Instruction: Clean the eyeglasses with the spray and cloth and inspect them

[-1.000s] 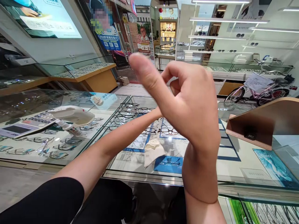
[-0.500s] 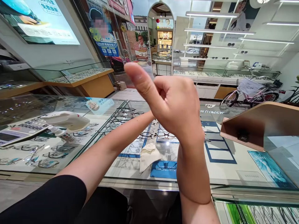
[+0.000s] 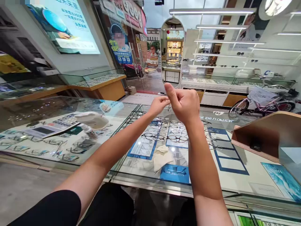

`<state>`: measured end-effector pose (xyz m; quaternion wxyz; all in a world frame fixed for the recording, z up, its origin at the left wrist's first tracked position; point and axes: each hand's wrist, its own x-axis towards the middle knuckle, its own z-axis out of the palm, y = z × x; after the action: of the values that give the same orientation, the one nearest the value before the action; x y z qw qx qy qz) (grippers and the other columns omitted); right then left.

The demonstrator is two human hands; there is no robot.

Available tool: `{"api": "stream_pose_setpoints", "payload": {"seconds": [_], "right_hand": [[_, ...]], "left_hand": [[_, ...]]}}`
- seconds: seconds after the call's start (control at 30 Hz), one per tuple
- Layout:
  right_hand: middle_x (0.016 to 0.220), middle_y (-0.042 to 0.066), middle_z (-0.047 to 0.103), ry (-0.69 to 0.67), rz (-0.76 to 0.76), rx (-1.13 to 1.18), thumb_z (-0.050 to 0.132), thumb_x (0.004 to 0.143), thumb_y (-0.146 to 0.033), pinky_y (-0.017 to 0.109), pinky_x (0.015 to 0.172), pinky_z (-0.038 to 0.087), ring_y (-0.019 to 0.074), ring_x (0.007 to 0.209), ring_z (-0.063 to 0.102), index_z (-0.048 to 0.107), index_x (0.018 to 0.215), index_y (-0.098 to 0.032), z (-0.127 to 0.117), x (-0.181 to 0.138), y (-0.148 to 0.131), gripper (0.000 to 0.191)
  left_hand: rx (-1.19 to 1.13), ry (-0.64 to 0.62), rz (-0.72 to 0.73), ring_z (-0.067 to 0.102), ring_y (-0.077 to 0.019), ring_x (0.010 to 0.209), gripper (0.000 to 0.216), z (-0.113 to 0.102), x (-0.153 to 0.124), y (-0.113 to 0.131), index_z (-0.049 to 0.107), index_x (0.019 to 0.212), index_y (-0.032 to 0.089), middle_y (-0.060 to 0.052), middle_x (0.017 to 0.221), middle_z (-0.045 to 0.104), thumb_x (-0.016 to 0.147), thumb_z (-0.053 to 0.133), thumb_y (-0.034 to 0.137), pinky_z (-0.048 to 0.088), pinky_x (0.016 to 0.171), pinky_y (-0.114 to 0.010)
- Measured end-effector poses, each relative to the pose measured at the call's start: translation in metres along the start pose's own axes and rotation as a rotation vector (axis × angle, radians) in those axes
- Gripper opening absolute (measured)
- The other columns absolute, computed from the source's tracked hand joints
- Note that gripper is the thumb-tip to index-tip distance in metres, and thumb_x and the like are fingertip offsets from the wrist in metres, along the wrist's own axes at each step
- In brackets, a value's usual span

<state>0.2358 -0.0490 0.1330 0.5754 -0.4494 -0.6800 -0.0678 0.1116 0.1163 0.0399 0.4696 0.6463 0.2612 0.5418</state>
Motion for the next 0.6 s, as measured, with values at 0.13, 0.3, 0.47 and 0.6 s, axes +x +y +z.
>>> {"api": "stream_pose_setpoints", "payload": {"seconds": [0.13,0.3,0.47,0.6], "right_hand": [[0.049,-0.002,0.033,-0.109,0.080,-0.029,0.038,0.102,-0.081,0.033,0.055,0.021,0.0106,0.049,0.029,0.037,0.049,-0.022,0.032,-0.009,0.021,0.079],[0.052,-0.002,0.033,-0.226,0.238,-0.029,0.046,0.101,-0.076,0.033,0.058,0.022,0.0120,0.053,0.030,0.041,0.053,-0.021,0.070,-0.052,0.038,0.073],[0.059,-0.005,0.041,-0.140,0.415,0.045,0.067,0.093,-0.062,0.031,0.059,0.028,0.0133,0.057,0.036,0.057,0.071,-0.023,0.092,-0.104,0.059,0.046],[0.057,-0.005,0.040,-0.146,0.415,0.097,0.064,0.096,-0.057,0.031,0.059,0.028,0.0133,0.056,0.035,0.057,0.072,-0.023,0.101,-0.121,0.067,0.042]], "left_hand": [[-0.031,0.083,0.022,0.053,-0.0132,0.069,0.043,-0.036,-0.050,0.004,0.084,0.089,0.019,0.000,0.068,0.064,0.074,0.091,0.059,0.043,0.070,-0.028],[-0.186,0.147,0.029,0.067,-0.0182,0.098,0.048,-0.055,-0.091,-0.012,0.081,0.083,0.018,-0.006,0.105,0.076,0.066,0.094,0.062,0.051,0.089,-0.031],[-0.268,0.147,-0.058,0.069,-0.0174,0.092,0.051,-0.055,-0.104,-0.036,0.081,0.086,0.018,-0.007,0.101,0.078,0.065,0.095,0.062,0.054,0.091,-0.033],[-0.253,0.099,-0.068,0.071,-0.0183,0.092,0.050,-0.055,-0.109,-0.045,0.081,0.089,0.018,-0.007,0.098,0.080,0.068,0.094,0.061,0.054,0.091,-0.033]]}}
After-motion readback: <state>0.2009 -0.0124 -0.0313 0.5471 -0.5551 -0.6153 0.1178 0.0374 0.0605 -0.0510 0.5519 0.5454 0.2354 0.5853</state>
